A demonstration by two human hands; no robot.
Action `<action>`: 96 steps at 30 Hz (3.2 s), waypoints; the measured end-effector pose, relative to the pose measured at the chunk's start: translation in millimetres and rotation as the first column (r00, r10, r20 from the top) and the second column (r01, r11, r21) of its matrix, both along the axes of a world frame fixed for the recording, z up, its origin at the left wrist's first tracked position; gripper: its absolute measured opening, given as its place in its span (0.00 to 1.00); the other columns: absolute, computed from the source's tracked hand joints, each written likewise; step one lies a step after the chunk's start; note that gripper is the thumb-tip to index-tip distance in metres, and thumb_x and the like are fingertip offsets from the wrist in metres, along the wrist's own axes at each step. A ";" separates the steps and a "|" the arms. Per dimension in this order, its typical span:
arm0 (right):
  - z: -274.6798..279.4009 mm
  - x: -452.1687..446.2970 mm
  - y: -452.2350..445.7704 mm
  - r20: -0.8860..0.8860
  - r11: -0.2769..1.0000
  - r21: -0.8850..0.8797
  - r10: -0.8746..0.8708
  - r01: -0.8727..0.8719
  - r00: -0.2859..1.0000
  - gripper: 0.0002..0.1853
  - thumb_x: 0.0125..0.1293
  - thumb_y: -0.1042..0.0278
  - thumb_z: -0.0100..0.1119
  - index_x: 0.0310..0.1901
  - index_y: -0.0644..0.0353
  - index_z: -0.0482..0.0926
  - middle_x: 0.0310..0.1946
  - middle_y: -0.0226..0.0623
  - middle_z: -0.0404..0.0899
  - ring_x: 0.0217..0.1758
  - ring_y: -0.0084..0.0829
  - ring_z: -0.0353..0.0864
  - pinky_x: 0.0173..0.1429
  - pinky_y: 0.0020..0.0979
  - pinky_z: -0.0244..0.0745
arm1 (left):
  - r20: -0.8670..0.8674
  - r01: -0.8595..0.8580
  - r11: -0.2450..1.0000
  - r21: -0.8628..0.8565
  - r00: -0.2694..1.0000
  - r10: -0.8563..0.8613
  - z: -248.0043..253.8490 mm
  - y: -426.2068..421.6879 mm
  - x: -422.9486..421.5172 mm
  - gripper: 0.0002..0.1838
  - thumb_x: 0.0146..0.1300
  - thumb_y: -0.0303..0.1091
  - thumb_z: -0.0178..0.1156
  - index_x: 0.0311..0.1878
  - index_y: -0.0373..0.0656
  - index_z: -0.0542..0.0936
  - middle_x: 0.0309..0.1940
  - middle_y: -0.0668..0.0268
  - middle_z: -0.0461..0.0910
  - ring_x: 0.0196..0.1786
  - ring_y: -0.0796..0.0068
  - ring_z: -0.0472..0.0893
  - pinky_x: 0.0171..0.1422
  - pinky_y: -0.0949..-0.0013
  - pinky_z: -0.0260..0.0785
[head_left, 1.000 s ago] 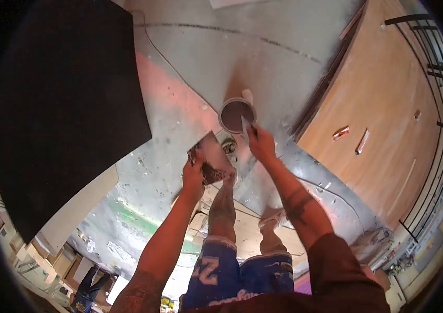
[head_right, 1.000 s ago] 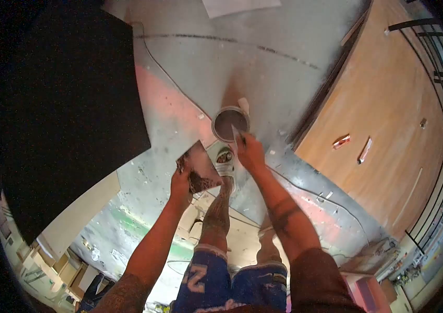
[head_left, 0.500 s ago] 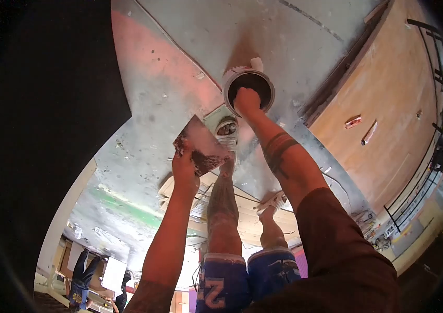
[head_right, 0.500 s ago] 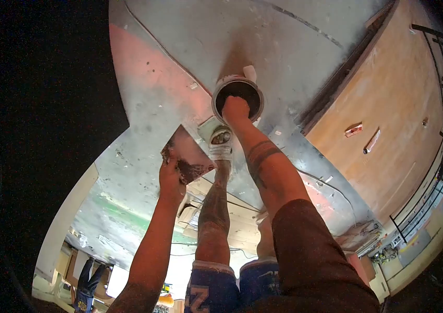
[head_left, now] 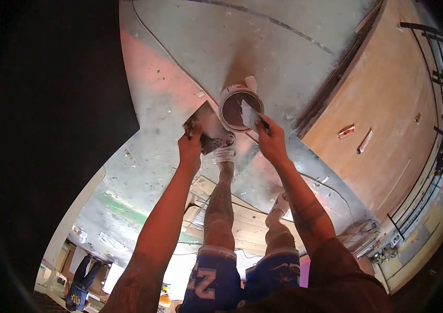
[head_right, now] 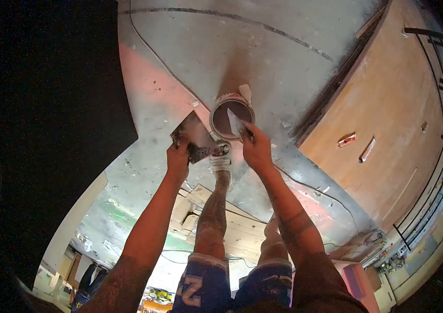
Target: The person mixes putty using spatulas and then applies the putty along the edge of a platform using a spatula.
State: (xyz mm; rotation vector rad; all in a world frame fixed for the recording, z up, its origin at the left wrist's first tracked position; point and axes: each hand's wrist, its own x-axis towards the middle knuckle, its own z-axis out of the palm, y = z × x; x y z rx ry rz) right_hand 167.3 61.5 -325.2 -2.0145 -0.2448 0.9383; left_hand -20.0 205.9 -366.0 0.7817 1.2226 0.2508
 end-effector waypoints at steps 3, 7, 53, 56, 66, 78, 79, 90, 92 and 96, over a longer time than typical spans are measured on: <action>37.1 -1.0 -17.3 0.061 0.988 0.154 -0.010 0.001 0.998 0.17 0.68 0.79 0.55 0.57 0.62 0.80 0.46 0.47 0.83 0.48 0.37 0.82 0.54 0.32 0.74 | -0.101 0.052 0.996 0.076 0.994 -0.044 5.4 6.8 44.8 0.21 0.72 0.49 0.60 0.49 0.37 0.80 0.39 0.71 0.80 0.39 0.80 0.76 0.46 0.71 0.70; 92.7 4.2 -33.6 0.224 0.959 0.237 0.102 -0.156 0.969 0.21 0.64 0.84 0.56 0.59 0.62 0.78 0.49 0.47 0.81 0.50 0.37 0.81 0.55 0.33 0.74 | -0.078 0.190 0.980 0.058 0.980 -0.185 5.8 -0.9 84.9 0.22 0.75 0.52 0.54 0.47 0.39 0.81 0.34 0.73 0.79 0.34 0.84 0.73 0.39 0.73 0.70; -119.6 204.8 -476.1 0.168 0.792 -0.442 -0.389 0.422 0.906 0.17 0.69 0.64 0.54 0.54 0.65 0.80 0.41 0.51 0.83 0.41 0.42 0.85 0.46 0.37 0.78 | 0.344 0.380 0.868 -0.319 0.900 -0.268 107.3 -343.6 264.6 0.17 0.76 0.45 0.53 0.57 0.42 0.77 0.49 0.66 0.82 0.49 0.75 0.81 0.55 0.68 0.75; -173.9 222.9 -465.6 0.093 0.785 -0.248 -0.564 0.568 0.820 0.19 0.63 0.57 0.52 0.47 0.62 0.84 0.39 0.56 0.85 0.44 0.53 0.86 0.51 0.48 0.78 | 0.456 0.442 0.836 -0.324 0.848 -0.272 96.3 -342.3 253.1 0.17 0.76 0.44 0.52 0.57 0.42 0.76 0.48 0.66 0.82 0.48 0.74 0.82 0.53 0.67 0.75; -193.0 257.4 -429.4 0.089 0.683 -0.367 -0.649 0.631 0.755 0.20 0.62 0.59 0.51 0.46 0.65 0.84 0.42 0.58 0.84 0.47 0.52 0.86 0.54 0.44 0.79 | 0.391 0.409 0.819 -0.402 0.886 -0.251 93.3 -360.1 249.0 0.17 0.77 0.43 0.51 0.58 0.42 0.75 0.50 0.64 0.81 0.50 0.73 0.82 0.53 0.67 0.76; -184.6 263.7 -421.4 0.101 0.856 -0.364 -0.356 0.367 0.929 0.21 0.64 0.58 0.50 0.50 0.63 0.82 0.45 0.59 0.83 0.51 0.54 0.84 0.58 0.45 0.76 | 0.422 0.419 0.821 -0.388 0.873 -0.246 88.3 -354.1 245.3 0.18 0.77 0.44 0.51 0.59 0.42 0.76 0.50 0.66 0.81 0.50 0.74 0.81 0.54 0.68 0.76; -182.3 263.1 -419.7 0.114 0.869 -0.379 -0.297 0.318 0.948 0.21 0.65 0.57 0.50 0.51 0.63 0.82 0.45 0.59 0.83 0.51 0.55 0.83 0.58 0.45 0.76 | 0.410 0.414 0.823 -0.389 0.878 -0.248 90.8 -354.9 245.2 0.17 0.77 0.44 0.51 0.58 0.42 0.76 0.50 0.65 0.81 0.51 0.74 0.82 0.54 0.68 0.76; -208.7 262.5 -433.4 -0.213 0.860 -0.213 -0.503 0.463 0.838 0.19 0.56 0.61 0.54 0.41 0.69 0.82 0.38 0.53 0.84 0.41 0.47 0.84 0.49 0.42 0.77 | 0.369 0.393 0.841 -0.372 0.894 -0.254 94.0 -361.7 245.1 0.21 0.78 0.45 0.48 0.64 0.41 0.70 0.50 0.63 0.79 0.49 0.74 0.81 0.51 0.70 0.76; -221.9 259.1 -436.7 -0.343 0.804 -0.114 -0.583 0.584 0.736 0.18 0.56 0.61 0.55 0.39 0.70 0.82 0.35 0.49 0.83 0.37 0.43 0.84 0.45 0.42 0.77 | 0.352 0.382 0.847 -0.369 0.901 -0.253 94.6 -363.0 246.7 0.21 0.78 0.45 0.48 0.64 0.40 0.70 0.52 0.63 0.78 0.50 0.73 0.81 0.52 0.70 0.76; -235.8 252.2 -438.3 -0.422 0.741 -0.058 -0.625 0.669 0.656 0.15 0.58 0.63 0.57 0.39 0.68 0.80 0.32 0.39 0.80 0.33 0.35 0.81 0.39 0.39 0.77 | 0.403 0.401 0.838 -0.370 0.882 -0.244 89.8 -362.3 246.0 0.21 0.77 0.46 0.49 0.63 0.40 0.72 0.52 0.63 0.80 0.51 0.72 0.81 0.54 0.67 0.76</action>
